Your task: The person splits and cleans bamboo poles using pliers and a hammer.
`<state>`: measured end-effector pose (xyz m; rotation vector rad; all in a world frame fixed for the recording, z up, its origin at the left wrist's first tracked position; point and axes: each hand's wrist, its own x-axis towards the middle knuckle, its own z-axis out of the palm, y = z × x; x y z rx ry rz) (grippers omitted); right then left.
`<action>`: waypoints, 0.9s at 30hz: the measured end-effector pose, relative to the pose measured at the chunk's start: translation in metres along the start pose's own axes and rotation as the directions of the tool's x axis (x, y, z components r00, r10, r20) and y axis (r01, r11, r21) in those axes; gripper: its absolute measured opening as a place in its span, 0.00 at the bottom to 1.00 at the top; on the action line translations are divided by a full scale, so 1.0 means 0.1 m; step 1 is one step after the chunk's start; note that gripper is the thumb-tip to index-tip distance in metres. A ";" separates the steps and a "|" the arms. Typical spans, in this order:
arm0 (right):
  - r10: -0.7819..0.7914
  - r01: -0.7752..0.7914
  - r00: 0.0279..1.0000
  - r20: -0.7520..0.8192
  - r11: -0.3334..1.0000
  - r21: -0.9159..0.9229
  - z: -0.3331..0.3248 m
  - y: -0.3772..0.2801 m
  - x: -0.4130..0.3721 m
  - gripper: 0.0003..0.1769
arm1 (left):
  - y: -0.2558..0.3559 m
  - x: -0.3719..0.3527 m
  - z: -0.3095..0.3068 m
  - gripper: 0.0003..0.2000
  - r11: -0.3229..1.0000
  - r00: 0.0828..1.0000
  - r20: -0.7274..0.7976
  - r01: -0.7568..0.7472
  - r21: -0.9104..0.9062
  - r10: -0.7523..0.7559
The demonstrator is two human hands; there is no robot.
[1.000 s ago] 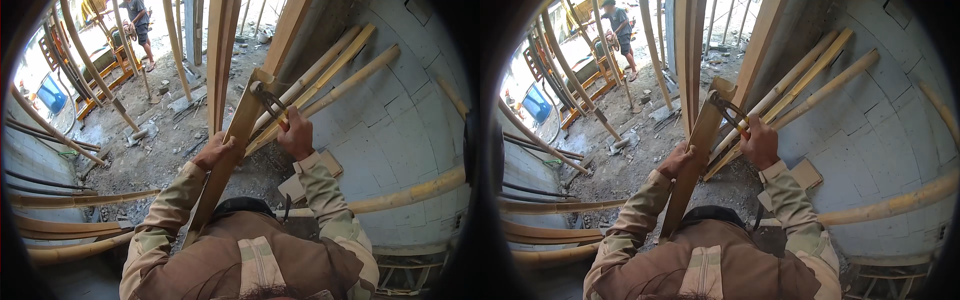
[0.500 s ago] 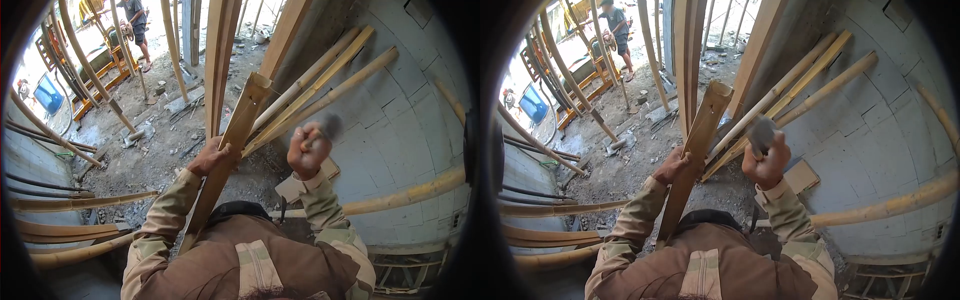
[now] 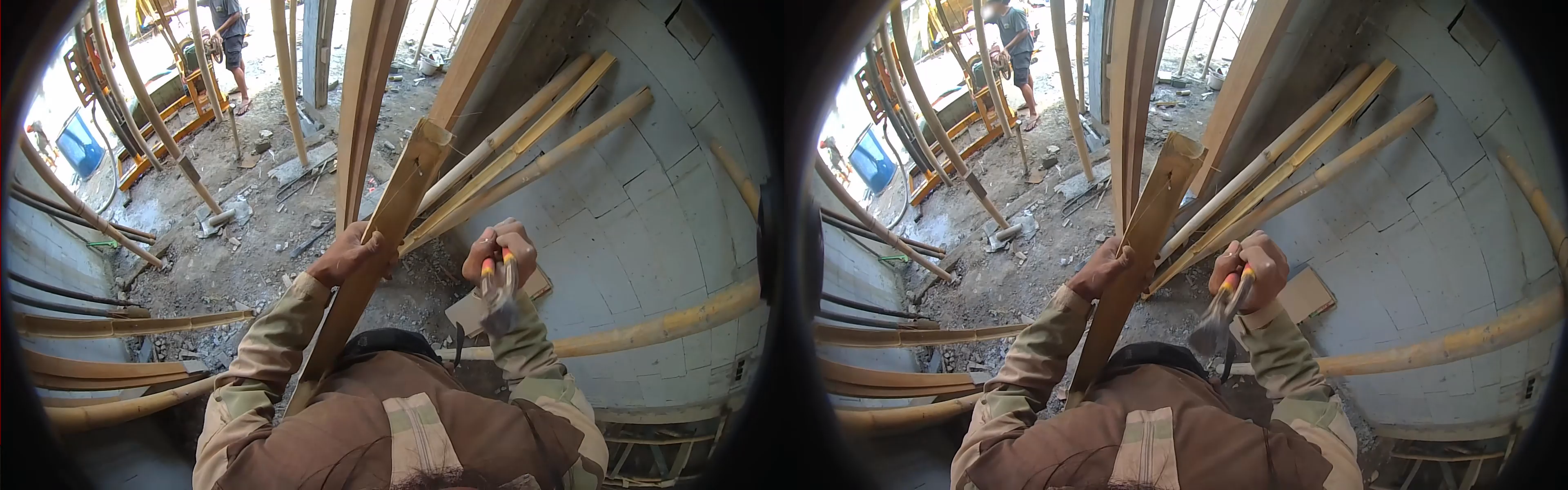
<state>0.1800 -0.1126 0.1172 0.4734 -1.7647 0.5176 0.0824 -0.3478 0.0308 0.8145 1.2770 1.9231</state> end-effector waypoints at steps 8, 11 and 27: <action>0.289 -0.099 0.861 0.419 0.902 -0.420 0.12 0.44 -0.14 0.17 | 0.05 0.07 0.02 0.38 1.000 1.000 -0.002 -0.019 0.008 0.019; 0.045 -0.026 0.968 0.247 0.997 -0.078 -0.02 0.04 0.14 0.16 | 0.01 0.01 0.03 0.38 1.000 1.000 0.002 -0.009 -0.020 0.009; -0.169 0.170 0.984 0.051 0.985 -0.027 0.05 0.16 0.04 0.14 | 0.02 0.02 0.04 0.39 1.000 1.000 0.022 -0.018 -0.004 0.018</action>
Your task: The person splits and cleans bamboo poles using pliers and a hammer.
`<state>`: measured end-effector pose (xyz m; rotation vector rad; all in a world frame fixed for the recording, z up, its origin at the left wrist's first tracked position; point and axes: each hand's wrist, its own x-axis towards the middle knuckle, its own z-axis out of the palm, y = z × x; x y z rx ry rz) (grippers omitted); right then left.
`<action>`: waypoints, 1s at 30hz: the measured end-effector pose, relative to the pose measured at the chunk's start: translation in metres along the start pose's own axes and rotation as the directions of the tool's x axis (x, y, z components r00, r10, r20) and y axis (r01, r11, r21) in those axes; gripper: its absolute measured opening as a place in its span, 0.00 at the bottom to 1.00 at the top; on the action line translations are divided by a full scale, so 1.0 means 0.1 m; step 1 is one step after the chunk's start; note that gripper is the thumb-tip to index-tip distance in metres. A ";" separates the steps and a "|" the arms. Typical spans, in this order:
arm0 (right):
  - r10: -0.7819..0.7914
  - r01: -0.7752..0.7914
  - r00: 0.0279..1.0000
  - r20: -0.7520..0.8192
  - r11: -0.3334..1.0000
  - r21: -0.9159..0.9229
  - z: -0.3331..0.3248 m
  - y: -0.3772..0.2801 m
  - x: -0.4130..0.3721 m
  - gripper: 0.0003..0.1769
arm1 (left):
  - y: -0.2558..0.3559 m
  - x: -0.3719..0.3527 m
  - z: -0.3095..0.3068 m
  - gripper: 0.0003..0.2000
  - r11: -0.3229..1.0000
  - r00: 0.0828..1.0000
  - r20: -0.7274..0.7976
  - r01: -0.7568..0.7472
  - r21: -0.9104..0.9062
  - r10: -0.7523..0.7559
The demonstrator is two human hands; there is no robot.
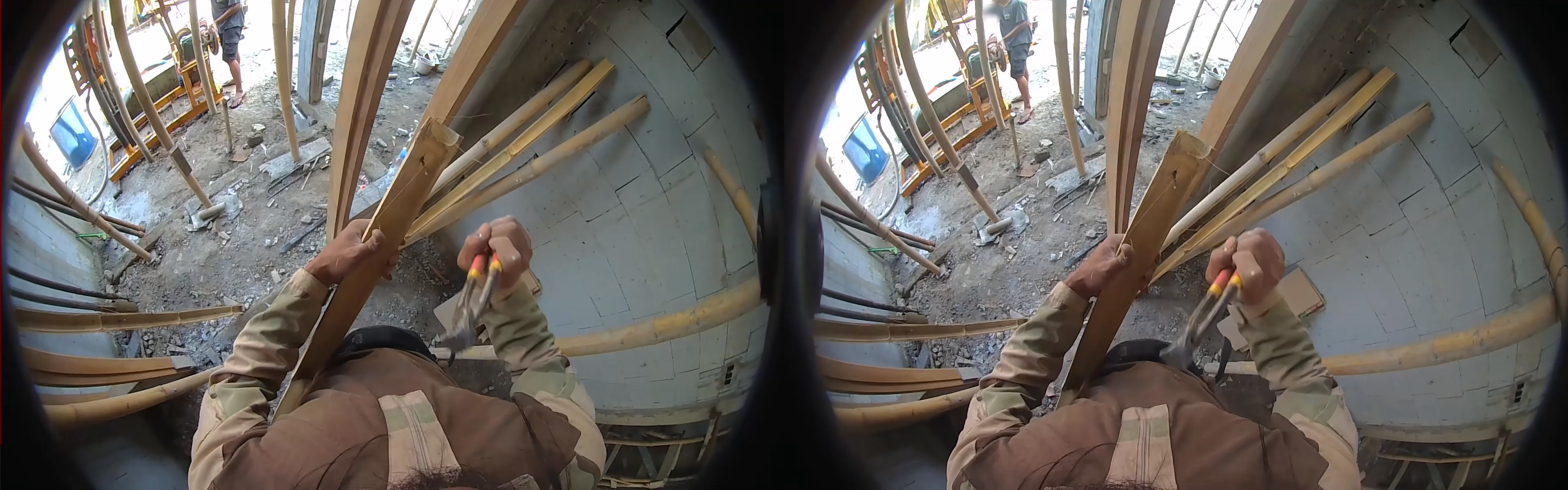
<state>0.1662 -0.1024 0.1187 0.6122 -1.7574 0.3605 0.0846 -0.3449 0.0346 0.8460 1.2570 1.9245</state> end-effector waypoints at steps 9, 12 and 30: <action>0.150 -0.126 0.961 0.233 0.986 -0.113 0.06 -0.05 0.06 0.13 | 0.03 -0.05 0.02 0.40 1.000 1.000 0.007 -0.012 0.019 0.011; -0.060 0.059 0.998 -0.005 0.997 -0.041 0.15 0.09 -0.05 0.12 | -0.02 -0.05 0.00 0.40 1.000 0.999 0.034 0.002 0.017 -0.002; 0.400 -0.378 0.883 0.247 0.916 -0.133 -0.13 -0.11 -0.02 0.14 | 0.05 -0.08 0.00 0.47 0.996 0.997 -0.068 0.048 0.070 -0.043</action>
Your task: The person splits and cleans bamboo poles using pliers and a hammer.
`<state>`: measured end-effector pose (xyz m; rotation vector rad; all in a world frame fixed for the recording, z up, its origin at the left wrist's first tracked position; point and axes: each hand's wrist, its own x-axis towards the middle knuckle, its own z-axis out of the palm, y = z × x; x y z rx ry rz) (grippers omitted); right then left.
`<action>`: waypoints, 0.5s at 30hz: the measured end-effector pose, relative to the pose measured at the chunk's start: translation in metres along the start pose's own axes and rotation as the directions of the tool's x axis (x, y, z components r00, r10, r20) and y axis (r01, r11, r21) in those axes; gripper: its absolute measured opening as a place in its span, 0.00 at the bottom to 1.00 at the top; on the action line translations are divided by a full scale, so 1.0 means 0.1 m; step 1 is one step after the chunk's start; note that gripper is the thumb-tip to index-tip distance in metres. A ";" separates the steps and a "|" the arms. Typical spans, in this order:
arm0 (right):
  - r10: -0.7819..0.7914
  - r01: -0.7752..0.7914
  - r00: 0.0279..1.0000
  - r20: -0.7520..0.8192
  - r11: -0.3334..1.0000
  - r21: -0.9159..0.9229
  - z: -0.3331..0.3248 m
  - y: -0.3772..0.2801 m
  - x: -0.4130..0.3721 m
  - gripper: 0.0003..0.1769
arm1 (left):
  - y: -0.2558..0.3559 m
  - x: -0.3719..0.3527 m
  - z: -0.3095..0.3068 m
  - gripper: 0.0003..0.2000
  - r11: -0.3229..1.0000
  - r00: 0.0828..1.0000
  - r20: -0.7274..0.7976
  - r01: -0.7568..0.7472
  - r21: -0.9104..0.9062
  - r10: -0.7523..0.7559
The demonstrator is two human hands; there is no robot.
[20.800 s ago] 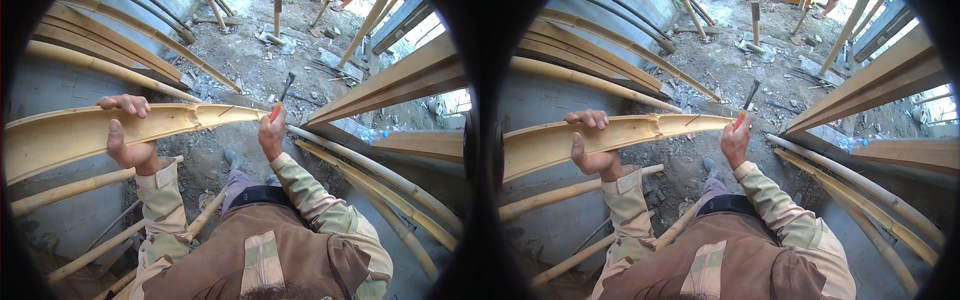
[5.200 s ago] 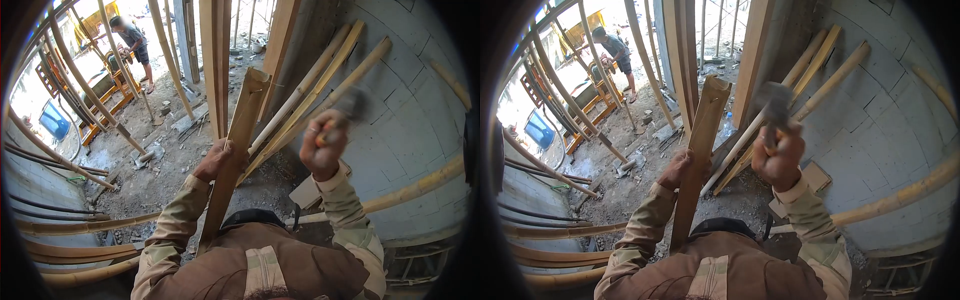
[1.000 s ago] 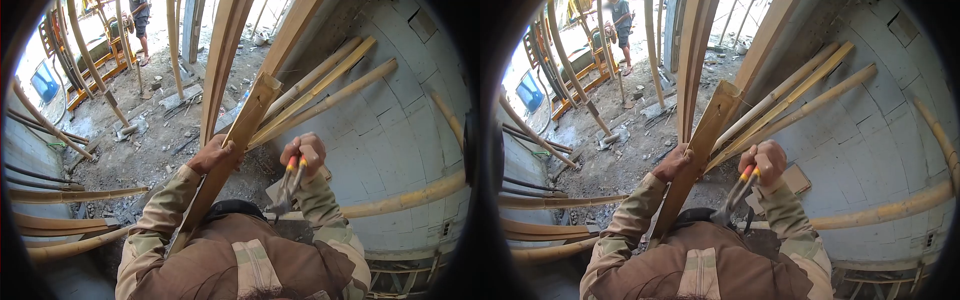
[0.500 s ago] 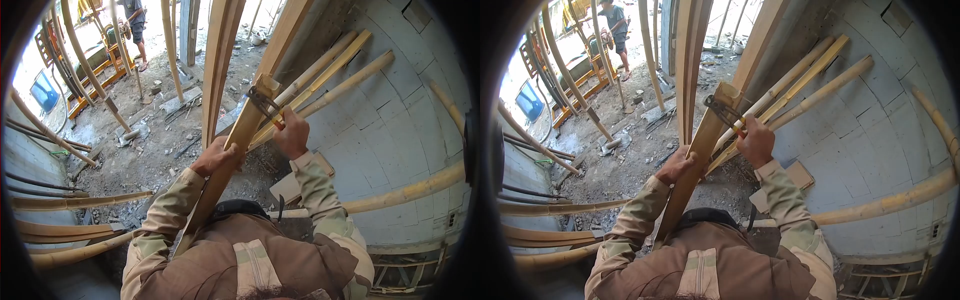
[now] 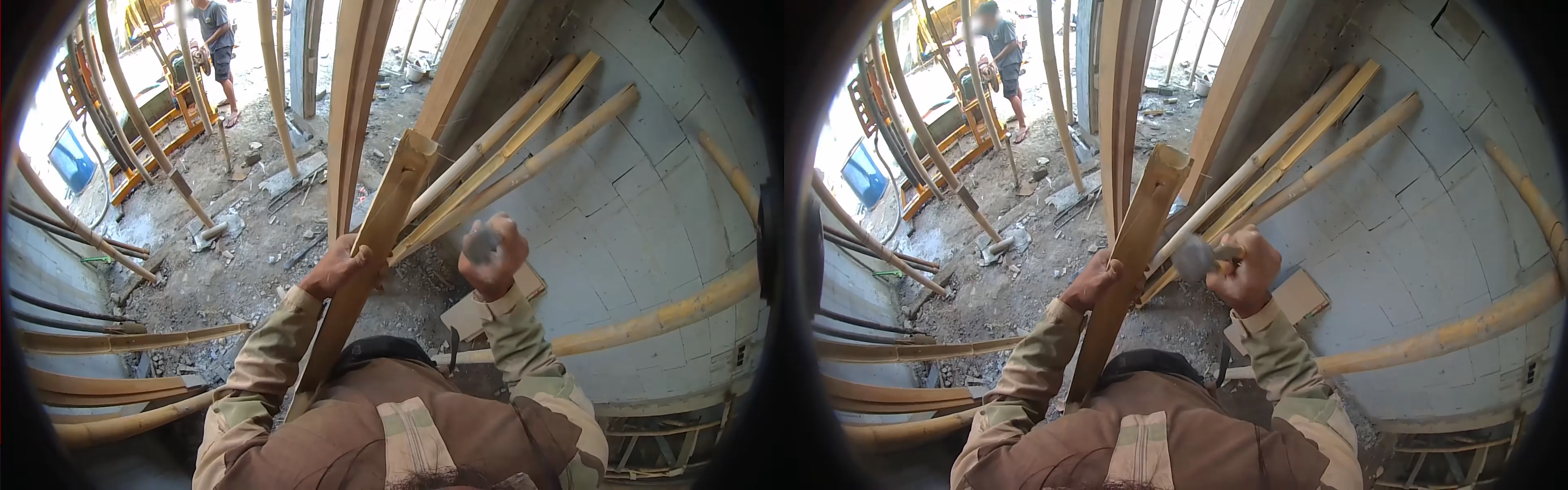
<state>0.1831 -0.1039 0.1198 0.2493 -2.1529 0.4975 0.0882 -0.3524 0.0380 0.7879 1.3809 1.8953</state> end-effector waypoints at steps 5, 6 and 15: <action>-0.133 0.135 0.991 0.021 0.982 -0.131 0.28 0.36 0.00 0.16 | -0.11 0.02 -0.02 0.41 0.999 0.999 0.051 -0.014 -0.030 0.016; 0.107 -0.049 0.957 0.270 0.975 -0.216 0.32 0.38 0.04 0.14 | -0.15 0.05 -0.03 0.41 1.000 1.000 0.015 -0.002 0.002 0.002; 0.178 -0.162 0.981 -0.071 0.968 0.190 0.24 0.07 0.03 0.09 | -0.13 -0.07 -0.06 0.39 0.999 0.999 0.009 -0.041 -0.035 0.042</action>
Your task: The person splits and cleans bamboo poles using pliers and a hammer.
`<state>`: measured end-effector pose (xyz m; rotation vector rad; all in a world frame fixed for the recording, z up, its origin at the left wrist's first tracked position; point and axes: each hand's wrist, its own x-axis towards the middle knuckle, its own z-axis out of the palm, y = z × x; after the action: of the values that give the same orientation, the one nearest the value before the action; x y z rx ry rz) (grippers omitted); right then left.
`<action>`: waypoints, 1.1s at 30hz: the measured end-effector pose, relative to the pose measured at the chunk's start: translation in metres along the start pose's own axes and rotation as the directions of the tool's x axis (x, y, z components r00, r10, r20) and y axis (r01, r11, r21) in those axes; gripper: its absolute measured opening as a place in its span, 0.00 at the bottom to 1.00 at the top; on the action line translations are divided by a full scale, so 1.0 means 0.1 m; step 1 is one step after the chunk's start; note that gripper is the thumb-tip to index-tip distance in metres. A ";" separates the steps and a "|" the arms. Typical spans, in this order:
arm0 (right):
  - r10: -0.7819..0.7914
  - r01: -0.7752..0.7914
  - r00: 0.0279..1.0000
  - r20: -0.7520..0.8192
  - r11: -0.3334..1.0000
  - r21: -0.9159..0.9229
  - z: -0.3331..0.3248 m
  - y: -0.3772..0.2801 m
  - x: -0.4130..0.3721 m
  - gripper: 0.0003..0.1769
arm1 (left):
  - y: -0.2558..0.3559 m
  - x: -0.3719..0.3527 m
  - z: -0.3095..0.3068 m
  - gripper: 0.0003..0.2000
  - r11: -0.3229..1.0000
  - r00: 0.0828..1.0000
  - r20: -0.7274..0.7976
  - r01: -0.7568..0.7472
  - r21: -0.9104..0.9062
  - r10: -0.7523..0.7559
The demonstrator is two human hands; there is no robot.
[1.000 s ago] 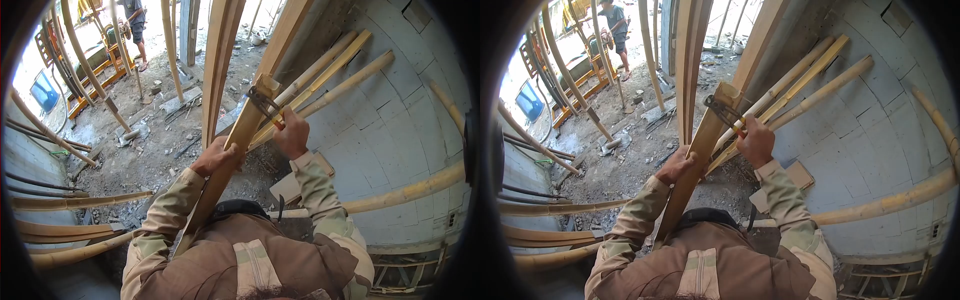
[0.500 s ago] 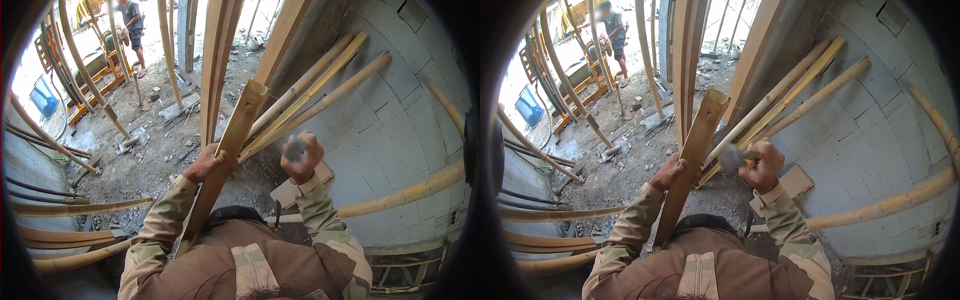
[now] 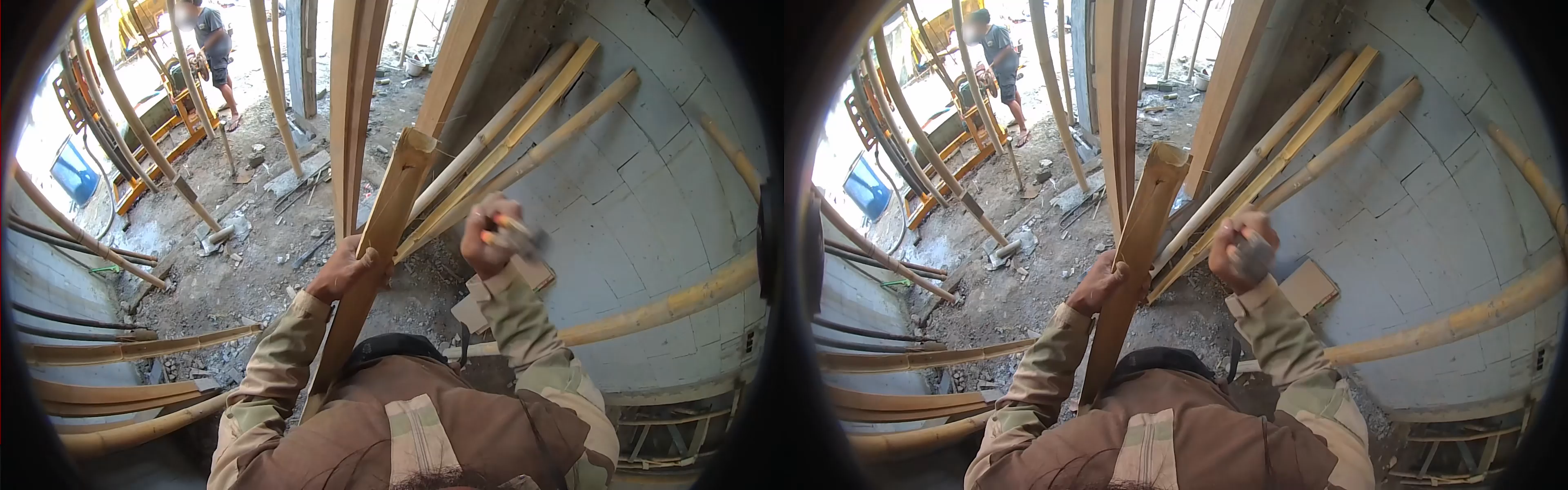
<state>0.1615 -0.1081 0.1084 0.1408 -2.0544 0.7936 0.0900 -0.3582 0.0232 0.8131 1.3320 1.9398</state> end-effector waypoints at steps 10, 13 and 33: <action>0.391 -0.627 0.768 0.508 0.621 0.470 -0.08 0.09 -0.08 0.08 | 0.02 -0.27 -0.29 0.55 0.928 0.981 0.187 0.109 -0.357 -0.044; 0.410 -0.727 0.662 0.627 0.555 0.405 -0.04 0.11 -0.01 0.09 | 0.14 -0.45 -0.46 0.58 0.937 0.971 0.225 0.154 -0.314 -0.084; -0.248 0.208 0.793 0.556 0.969 0.135 -0.07 0.21 0.96 0.16 | 0.28 -0.43 0.01 0.44 0.676 0.763 0.522 0.154 -0.721 0.382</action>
<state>0.1020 -0.0684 0.1765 0.7336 -2.5041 0.7218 0.1119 -0.3996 0.0446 1.0069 0.0217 1.7909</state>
